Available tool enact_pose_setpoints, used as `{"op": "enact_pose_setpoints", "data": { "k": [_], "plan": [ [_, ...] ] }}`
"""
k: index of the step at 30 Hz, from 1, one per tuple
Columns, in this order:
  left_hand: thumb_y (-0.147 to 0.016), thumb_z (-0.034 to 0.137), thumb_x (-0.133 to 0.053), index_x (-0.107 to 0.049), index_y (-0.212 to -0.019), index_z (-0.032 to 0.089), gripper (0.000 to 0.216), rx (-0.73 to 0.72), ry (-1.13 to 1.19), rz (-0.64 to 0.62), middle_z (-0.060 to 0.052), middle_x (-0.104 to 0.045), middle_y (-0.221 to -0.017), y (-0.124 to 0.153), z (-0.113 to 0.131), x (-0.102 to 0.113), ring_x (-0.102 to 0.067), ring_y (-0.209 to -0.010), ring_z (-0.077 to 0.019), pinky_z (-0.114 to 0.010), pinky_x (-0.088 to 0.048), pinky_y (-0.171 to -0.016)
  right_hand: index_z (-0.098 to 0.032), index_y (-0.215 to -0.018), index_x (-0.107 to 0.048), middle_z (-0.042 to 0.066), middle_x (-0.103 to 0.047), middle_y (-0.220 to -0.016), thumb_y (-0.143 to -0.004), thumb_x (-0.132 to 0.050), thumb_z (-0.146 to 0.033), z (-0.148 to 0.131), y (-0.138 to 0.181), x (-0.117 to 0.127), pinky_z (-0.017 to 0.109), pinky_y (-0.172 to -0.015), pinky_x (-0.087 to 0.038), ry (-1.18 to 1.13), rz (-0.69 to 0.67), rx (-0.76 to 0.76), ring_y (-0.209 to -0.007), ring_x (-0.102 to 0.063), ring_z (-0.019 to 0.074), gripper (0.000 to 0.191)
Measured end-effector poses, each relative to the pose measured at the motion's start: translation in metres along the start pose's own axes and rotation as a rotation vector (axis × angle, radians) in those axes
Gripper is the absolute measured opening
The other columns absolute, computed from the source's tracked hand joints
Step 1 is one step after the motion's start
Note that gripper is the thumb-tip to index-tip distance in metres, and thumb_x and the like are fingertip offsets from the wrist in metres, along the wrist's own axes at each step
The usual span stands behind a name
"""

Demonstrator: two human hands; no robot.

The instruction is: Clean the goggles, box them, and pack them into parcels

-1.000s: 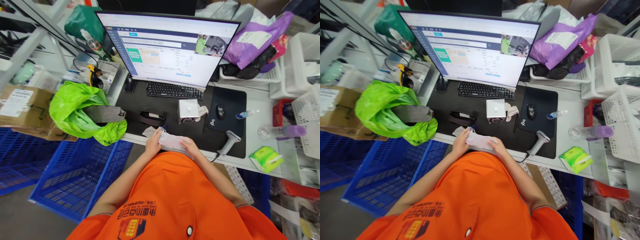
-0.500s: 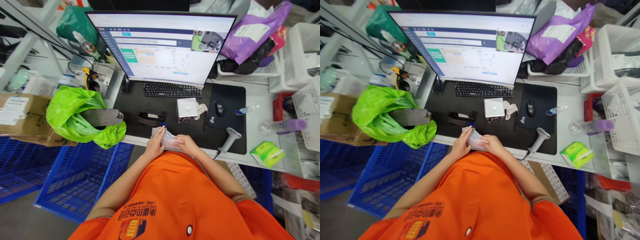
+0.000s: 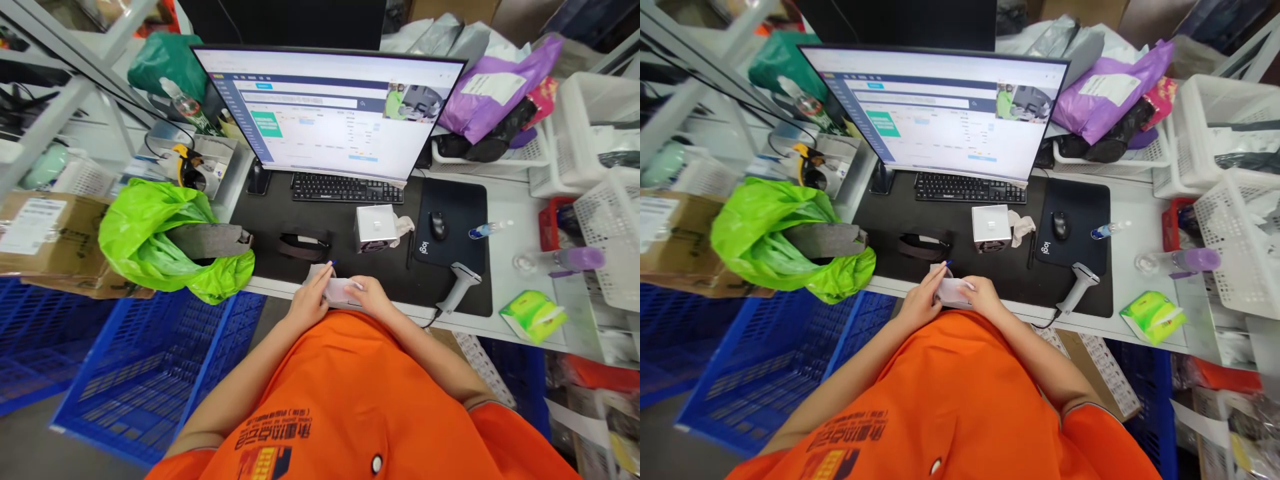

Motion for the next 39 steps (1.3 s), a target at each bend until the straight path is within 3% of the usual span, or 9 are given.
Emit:
{"op": "enact_pose_setpoints", "data": {
  "k": [7,11,16,19,23,27,31,36,39],
  "plan": [
    [-0.067,0.002,-0.049,-0.029,-0.158,0.029,0.097,-0.105,0.102,-0.053,-0.003,-0.034,-0.163,0.003,0.003,0.000,-0.055,-0.133,-0.0212,-0.028,-0.058,-0.091,-0.025,-0.073,-0.076,0.006,-0.075,-0.087,-0.086,-0.068,-0.045,-0.025,-0.003,-0.013,0.028,-0.071,-0.041,0.455,-0.144,0.220,-0.079,-0.065,0.0212,0.025],
    [-0.067,0.001,-0.050,-0.035,-0.156,0.030,0.094,-0.111,0.172,-0.048,-0.002,-0.039,-0.161,0.003,0.004,0.006,-0.055,-0.133,-0.0220,-0.030,-0.058,-0.095,-0.022,-0.073,-0.075,0.005,-0.074,-0.081,-0.083,-0.066,-0.057,-0.010,-0.004,-0.005,0.029,-0.069,-0.042,0.239,-0.076,0.090,-0.073,-0.062,0.0200,0.038],
    [-0.067,0.002,-0.051,-0.037,-0.155,0.031,0.093,-0.121,0.317,-0.069,-0.005,-0.036,-0.162,-0.001,0.016,0.014,-0.065,-0.116,-0.0237,-0.030,-0.061,-0.076,-0.017,-0.083,-0.071,0.002,-0.070,-0.073,-0.071,-0.072,-0.060,0.019,0.002,0.007,0.030,-0.067,-0.046,-0.204,-0.012,-0.141,-0.068,-0.059,0.0191,0.045],
    [-0.064,0.002,-0.051,-0.037,-0.155,0.033,0.097,-0.221,0.340,-0.143,-0.005,-0.038,-0.161,-0.004,0.030,0.010,-0.062,-0.122,-0.0264,-0.033,-0.061,-0.079,-0.019,-0.095,-0.069,0.003,-0.070,-0.080,-0.073,-0.070,-0.056,0.015,0.011,0.014,0.032,-0.071,-0.048,-0.090,0.097,-0.055,-0.074,-0.061,0.0210,0.043],
    [-0.064,0.003,-0.051,-0.043,-0.152,0.034,0.094,-0.311,0.279,-0.115,-0.003,-0.049,-0.155,-0.009,0.037,0.009,-0.059,-0.128,-0.0259,-0.038,-0.059,-0.091,-0.021,-0.145,-0.046,0.001,-0.071,-0.082,-0.079,-0.068,-0.044,0.003,0.021,0.023,0.033,-0.072,-0.050,0.124,0.185,0.031,-0.068,-0.062,0.0205,0.073],
    [-0.066,0.003,-0.052,-0.050,-0.147,0.034,0.087,-0.325,0.280,-0.134,-0.002,-0.052,-0.152,-0.009,0.034,0.002,-0.061,-0.125,-0.0240,-0.035,-0.059,-0.091,-0.024,-0.127,-0.066,0.003,-0.076,-0.092,-0.077,-0.069,-0.043,0.011,0.014,0.016,0.036,-0.082,-0.052,0.026,0.017,0.039,-0.081,-0.068,0.0234,0.054],
    [-0.073,0.006,-0.054,-0.052,-0.144,0.034,0.076,-0.219,0.339,-0.131,-0.003,-0.053,-0.150,-0.004,0.025,-0.009,-0.068,-0.108,-0.0198,-0.030,-0.059,-0.078,-0.020,-0.091,-0.074,0.008,-0.077,-0.095,-0.064,-0.080,-0.049,0.037,0.003,0.012,0.042,-0.092,-0.052,-0.249,0.081,-0.121,-0.093,-0.070,0.0270,0.041],
    [-0.080,0.031,-0.071,-0.065,-0.111,0.021,0.033,0.221,0.256,0.254,-0.007,-0.066,-0.118,0.004,-0.013,-0.006,-0.065,-0.070,-0.0128,-0.028,-0.056,-0.067,-0.021,-0.094,-0.071,0.008,-0.078,-0.099,-0.050,-0.092,-0.049,0.058,0.005,0.007,0.044,-0.094,-0.056,-0.719,0.146,-0.330,-0.097,-0.072,0.0286,0.056],
    [-0.075,0.042,-0.080,-0.058,-0.117,0.019,0.053,0.331,0.188,0.128,-0.005,-0.069,-0.105,0.000,-0.021,-0.014,-0.068,-0.084,-0.0200,-0.031,-0.054,-0.073,-0.021,-0.095,-0.074,0.009,-0.077,-0.106,-0.060,-0.091,-0.042,0.057,0.007,0.006,0.043,-0.099,-0.056,-0.853,0.096,-0.383,-0.105,-0.072,0.0296,0.044]
  ]
}}
Point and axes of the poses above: each hand's wrist, its own y-axis away from the middle knuckle, its own x-axis out of the back of the hand, z = x × y, the point moved 5 cm from there along -y, towards the middle knuckle
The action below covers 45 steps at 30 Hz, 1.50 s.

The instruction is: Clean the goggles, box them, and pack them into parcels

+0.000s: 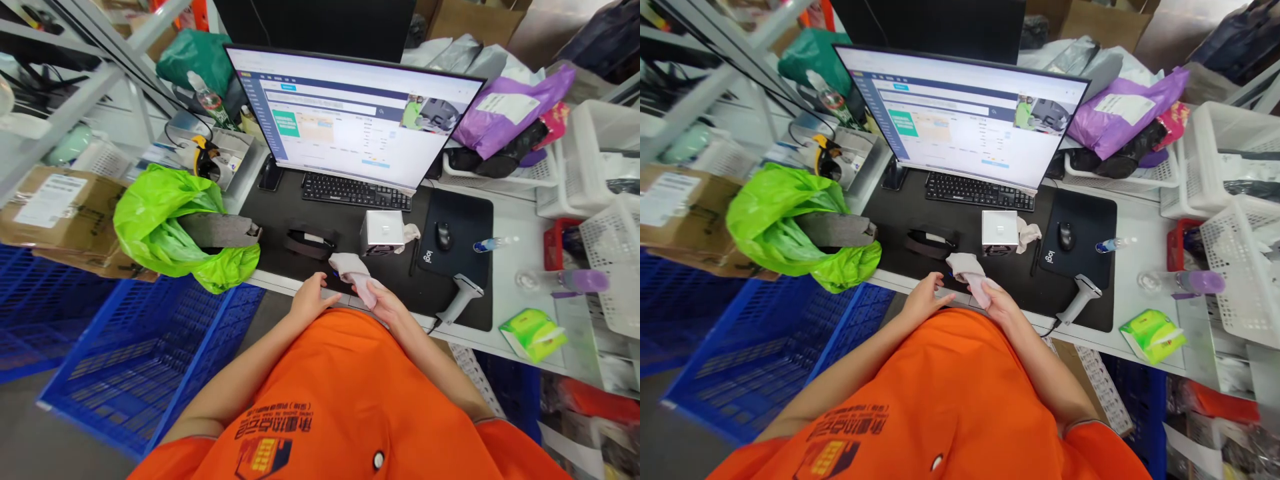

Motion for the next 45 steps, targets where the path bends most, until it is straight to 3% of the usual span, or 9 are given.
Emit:
{"op": "enact_pose_setpoints", "data": {
  "k": [3,9,13,20,26,30,34,38,45],
  "plan": [
    [-0.082,0.048,-0.074,-0.055,-0.119,0.021,0.050,0.011,-0.023,-0.086,-0.005,-0.071,-0.107,-0.006,0.009,-0.004,-0.068,-0.085,-0.0201,-0.030,-0.049,-0.069,-0.020,-0.093,-0.075,0.007,-0.078,-0.103,-0.067,-0.087,-0.031,0.000,0.002,0.001,0.040,-0.100,-0.057,-0.062,0.019,-0.058,-0.102,-0.073,0.0274,0.031],
    [-0.092,0.045,-0.060,-0.061,-0.084,0.021,0.026,0.011,-0.190,-0.001,-0.004,-0.072,-0.087,-0.017,0.034,0.004,-0.065,-0.078,-0.0200,-0.029,-0.033,-0.061,-0.017,-0.098,-0.074,0.008,-0.078,-0.101,-0.071,-0.085,-0.023,0.002,0.012,-0.005,0.034,-0.094,-0.060,-0.121,0.036,-0.049,-0.095,-0.075,0.0239,0.030],
    [-0.094,0.031,-0.052,-0.060,-0.072,0.020,0.026,-0.031,-0.150,-0.081,-0.003,-0.067,-0.071,-0.018,0.040,-0.001,-0.059,-0.066,-0.0167,-0.029,-0.027,-0.058,-0.019,-0.095,-0.072,0.005,-0.079,-0.092,-0.065,-0.089,-0.029,0.006,0.017,-0.005,0.032,-0.081,-0.063,-0.122,0.225,0.081,-0.085,-0.075,0.0224,0.035],
    [-0.083,0.021,-0.058,-0.054,-0.059,0.019,0.024,-0.566,-0.044,-0.380,-0.001,-0.062,-0.064,0.008,0.081,-0.024,-0.051,-0.061,-0.0143,-0.029,-0.025,-0.059,-0.020,-0.083,-0.065,-0.001,-0.072,-0.073,-0.053,-0.088,-0.038,0.008,0.006,-0.011,0.026,-0.059,-0.055,0.097,0.373,0.232,-0.067,-0.068,0.0175,0.042],
    [-0.082,0.031,-0.061,-0.056,-0.068,0.019,0.019,-0.165,0.343,-0.170,0.002,-0.054,-0.065,-0.001,0.049,-0.016,-0.047,-0.062,-0.0139,-0.027,-0.031,-0.061,-0.021,-0.077,-0.058,-0.001,-0.066,-0.065,-0.062,-0.082,-0.048,-0.010,0.016,-0.012,0.022,-0.047,-0.048,0.211,0.310,0.168,-0.057,-0.063,0.0145,0.039],
    [-0.072,0.043,-0.075,-0.060,-0.078,0.018,0.030,-0.003,0.886,-0.253,0.001,-0.059,-0.077,-0.002,0.031,-0.017,-0.054,-0.074,-0.0147,-0.027,-0.041,-0.074,-0.022,-0.082,-0.056,0.003,-0.072,-0.081,-0.057,-0.086,-0.048,-0.014,0.031,-0.008,0.022,-0.055,-0.051,0.213,0.118,0.033,-0.072,-0.072,0.0181,0.047],
    [-0.065,0.048,-0.083,-0.059,-0.072,0.017,0.040,0.101,1.155,-0.355,-0.001,-0.065,-0.082,0.002,0.030,-0.019,-0.060,-0.078,-0.0149,-0.028,-0.046,-0.080,-0.023,-0.065,-0.047,-0.005,-0.056,-0.055,-0.057,-0.081,-0.045,-0.030,0.036,0.000,0.021,-0.046,-0.037,0.719,0.212,0.221,-0.050,-0.059,0.0143,0.042],
    [-0.065,0.046,-0.085,-0.063,-0.071,0.016,0.038,0.089,1.122,-0.401,-0.003,-0.069,-0.084,0.002,0.037,-0.019,-0.062,-0.080,-0.0157,-0.028,-0.048,-0.080,-0.022,-0.054,-0.043,-0.006,-0.048,-0.049,-0.062,-0.077,-0.039,-0.042,0.034,-0.006,0.022,-0.047,-0.027,1.148,0.394,0.370,-0.047,-0.046,0.0106,0.039],
    [-0.071,0.046,-0.077,-0.065,-0.064,0.016,0.033,0.096,1.090,-0.005,-0.001,-0.063,-0.070,-0.021,0.019,-0.003,-0.057,-0.066,-0.0133,-0.026,-0.048,-0.067,-0.019,-0.083,-0.068,0.007,-0.076,-0.081,-0.063,-0.078,-0.057,-0.041,0.025,0.007,0.019,-0.044,-0.034,0.500,-0.024,-0.004,-0.051,-0.058,0.0106,0.045]
  ]
}}
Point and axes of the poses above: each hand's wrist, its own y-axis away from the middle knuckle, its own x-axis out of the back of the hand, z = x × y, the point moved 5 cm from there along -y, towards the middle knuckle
